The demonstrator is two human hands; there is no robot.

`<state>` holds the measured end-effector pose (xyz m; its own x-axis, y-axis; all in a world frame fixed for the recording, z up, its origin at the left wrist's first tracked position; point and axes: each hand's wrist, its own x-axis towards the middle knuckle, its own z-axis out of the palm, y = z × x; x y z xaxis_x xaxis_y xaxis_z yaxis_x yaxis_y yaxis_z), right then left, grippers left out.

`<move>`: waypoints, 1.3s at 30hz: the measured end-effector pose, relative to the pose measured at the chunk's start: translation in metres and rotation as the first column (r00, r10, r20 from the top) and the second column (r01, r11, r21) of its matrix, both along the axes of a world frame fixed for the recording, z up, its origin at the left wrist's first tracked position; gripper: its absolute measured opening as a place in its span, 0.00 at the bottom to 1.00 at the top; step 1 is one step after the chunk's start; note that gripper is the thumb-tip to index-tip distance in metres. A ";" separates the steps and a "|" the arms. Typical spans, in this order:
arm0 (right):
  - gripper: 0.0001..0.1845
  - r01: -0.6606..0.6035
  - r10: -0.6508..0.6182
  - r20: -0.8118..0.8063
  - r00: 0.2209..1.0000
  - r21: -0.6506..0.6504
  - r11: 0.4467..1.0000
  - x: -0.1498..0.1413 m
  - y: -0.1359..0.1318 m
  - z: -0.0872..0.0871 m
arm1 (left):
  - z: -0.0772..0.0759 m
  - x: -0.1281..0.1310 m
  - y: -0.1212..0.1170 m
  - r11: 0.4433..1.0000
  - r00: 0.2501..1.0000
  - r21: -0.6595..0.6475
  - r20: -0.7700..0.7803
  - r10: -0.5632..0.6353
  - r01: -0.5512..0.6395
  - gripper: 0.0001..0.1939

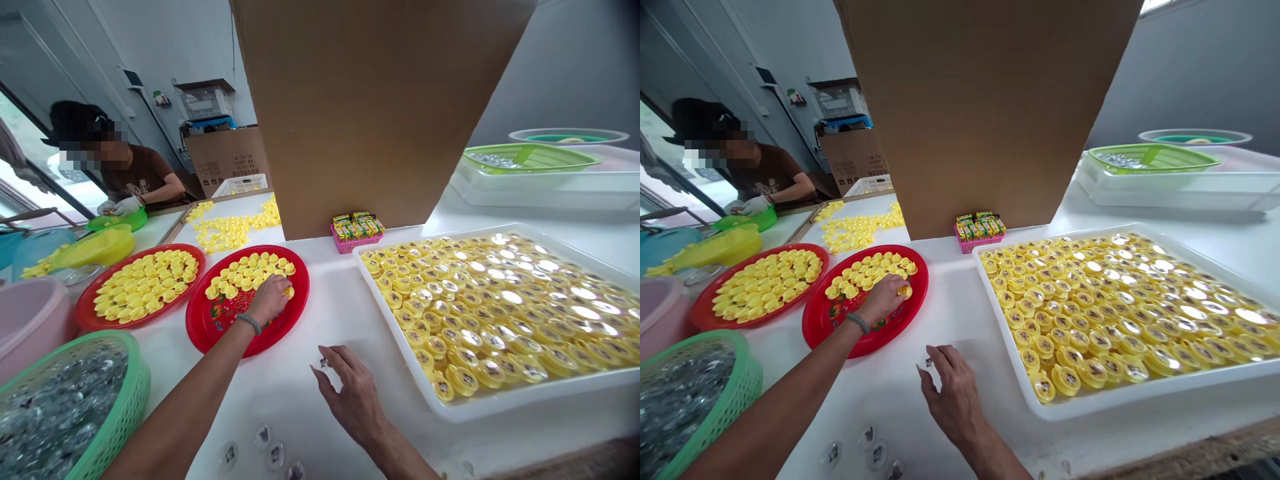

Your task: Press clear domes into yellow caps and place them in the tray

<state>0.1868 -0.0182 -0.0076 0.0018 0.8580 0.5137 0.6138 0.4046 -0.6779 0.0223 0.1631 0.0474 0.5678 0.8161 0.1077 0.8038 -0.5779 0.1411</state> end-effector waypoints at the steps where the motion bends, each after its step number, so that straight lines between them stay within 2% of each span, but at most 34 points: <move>1: 0.17 0.007 -0.007 -0.016 1.000 -0.015 1.000 0.000 0.000 0.000 | 0.002 -0.004 -0.014 1.000 0.999 0.001 0.030 -0.017 0.017 0.13; 4: 0.15 0.022 -0.026 -0.063 0.998 -0.061 0.998 0.002 0.001 0.002 | 0.001 -0.015 -0.062 0.990 0.981 -0.028 0.141 -0.133 0.139 0.15; 7: 0.15 -0.026 0.015 -0.104 0.994 -0.100 0.995 0.004 0.001 0.004 | -0.010 -0.018 -0.105 0.962 0.950 -0.103 0.210 -0.229 0.255 0.19; 9: 0.15 -0.092 0.073 -0.139 0.988 -0.132 0.987 0.004 0.001 0.005 | -0.019 -0.019 -0.125 0.943 0.936 -0.149 0.239 -0.256 0.296 0.19; 12: 0.15 -0.193 0.158 -0.189 0.969 -0.182 0.964 0.004 -0.002 0.008 | -0.028 -0.021 -0.141 0.926 0.914 -0.182 0.306 -0.265 0.330 0.19; 14: 0.13 -0.251 0.208 -0.210 0.955 -0.205 0.946 0.003 -0.005 0.011 | -0.032 -0.025 -0.149 0.928 0.895 -0.178 0.373 -0.244 0.327 0.22; 16: 0.12 -0.292 0.245 -0.222 0.944 -0.212 0.933 0.002 -0.008 0.014 | -0.036 -0.028 -0.156 0.950 0.878 -0.164 0.447 -0.170 0.267 0.26; 19: 0.13 -0.329 0.278 -0.232 0.932 -0.222 0.918 0.000 -0.013 0.020 | -0.041 -0.031 -0.168 0.984 0.850 -0.171 0.523 0.057 0.040 0.25; 21: 0.14 -0.353 0.298 -0.237 0.925 -0.237 0.905 -0.002 -0.016 0.024 | -0.045 -0.029 -0.174 0.976 0.837 -0.198 0.517 0.178 -0.085 0.22; 22: 0.14 -0.364 0.308 -0.240 0.921 -0.245 0.898 -0.003 -0.016 0.025 | -0.047 -0.028 -0.176 0.971 0.841 -0.211 0.501 0.206 -0.112 0.21; 27: 0.14 -0.419 0.346 -0.274 0.897 -0.282 0.863 -0.003 -0.019 0.034 | -0.056 -0.016 -0.171 0.971 0.886 -0.230 0.435 0.161 -0.064 0.10; 32: 0.13 -0.420 0.361 -0.237 0.902 -0.288 0.861 0.005 -0.021 0.037 | -0.059 -0.014 -0.171 0.960 0.854 -0.265 0.517 0.065 0.086 0.17; 35: 0.14 -0.408 0.393 -0.109 0.913 -0.254 0.877 0.011 -0.018 0.032 | -0.060 -0.018 -0.175 0.937 0.794 -0.343 0.587 0.158 0.067 0.20; 39: 0.16 -0.438 0.476 0.126 0.870 -0.243 0.865 0.017 -0.006 0.026 | -0.064 -0.024 -0.179 0.888 0.714 -0.461 0.621 0.324 -0.002 0.14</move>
